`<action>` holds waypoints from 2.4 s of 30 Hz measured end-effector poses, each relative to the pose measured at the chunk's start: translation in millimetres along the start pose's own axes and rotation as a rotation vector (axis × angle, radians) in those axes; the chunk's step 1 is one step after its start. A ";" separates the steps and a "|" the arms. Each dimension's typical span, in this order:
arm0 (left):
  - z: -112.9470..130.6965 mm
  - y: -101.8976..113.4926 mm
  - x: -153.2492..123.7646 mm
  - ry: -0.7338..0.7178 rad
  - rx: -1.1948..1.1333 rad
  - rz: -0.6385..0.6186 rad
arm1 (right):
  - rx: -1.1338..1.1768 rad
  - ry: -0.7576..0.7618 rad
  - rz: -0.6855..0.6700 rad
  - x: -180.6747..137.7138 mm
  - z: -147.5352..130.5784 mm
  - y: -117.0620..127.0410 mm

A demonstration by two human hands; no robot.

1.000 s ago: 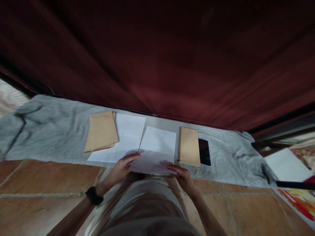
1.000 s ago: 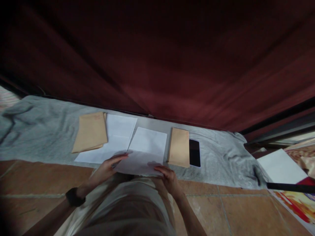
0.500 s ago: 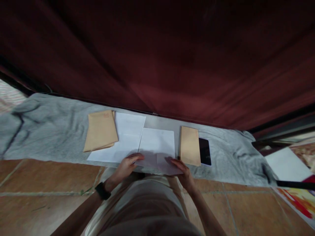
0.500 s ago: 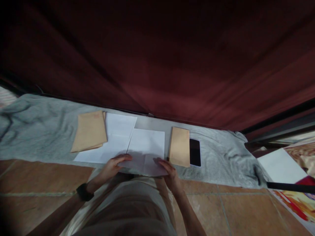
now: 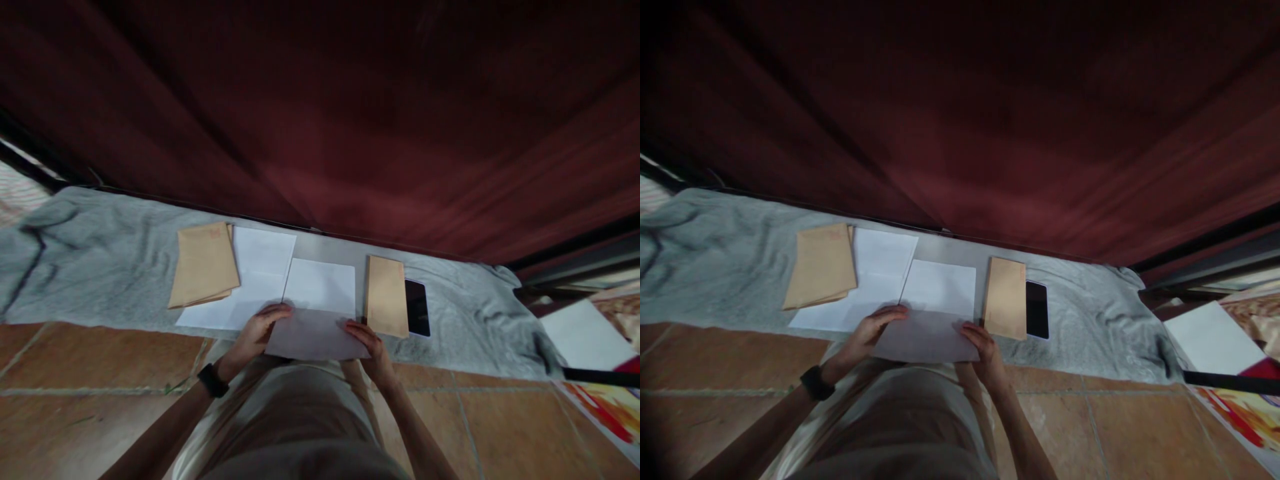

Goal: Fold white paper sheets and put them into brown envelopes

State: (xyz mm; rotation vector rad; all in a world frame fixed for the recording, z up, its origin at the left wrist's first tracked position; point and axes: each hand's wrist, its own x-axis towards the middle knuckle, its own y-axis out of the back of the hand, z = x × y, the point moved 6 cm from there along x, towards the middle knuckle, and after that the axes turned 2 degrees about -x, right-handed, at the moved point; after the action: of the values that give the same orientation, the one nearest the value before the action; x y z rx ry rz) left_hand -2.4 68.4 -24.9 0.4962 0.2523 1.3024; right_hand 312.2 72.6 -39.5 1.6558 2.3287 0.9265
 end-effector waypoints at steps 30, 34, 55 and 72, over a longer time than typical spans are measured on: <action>-23.5 2.8 49.7 0.367 0.345 0.317 | -0.309 -0.053 0.245 49.3 -26.8 -19.3; -18.2 -0.8 52.5 0.380 0.448 0.254 | -0.319 -0.004 0.175 53.1 -29.1 -37.5; 3.8 -5.8 58.8 0.295 0.598 0.246 | -0.613 -0.025 0.068 100.3 -13.0 -81.9; 0.8 -87.9 99.8 -0.118 0.758 0.085 | -0.282 -0.136 0.182 124.1 8.0 -76.9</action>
State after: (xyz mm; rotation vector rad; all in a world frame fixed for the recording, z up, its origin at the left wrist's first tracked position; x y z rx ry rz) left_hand 98.9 148.3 -57.3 1.2303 0.6380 1.2268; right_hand 205.7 170.8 -59.6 1.7686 1.8845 1.0804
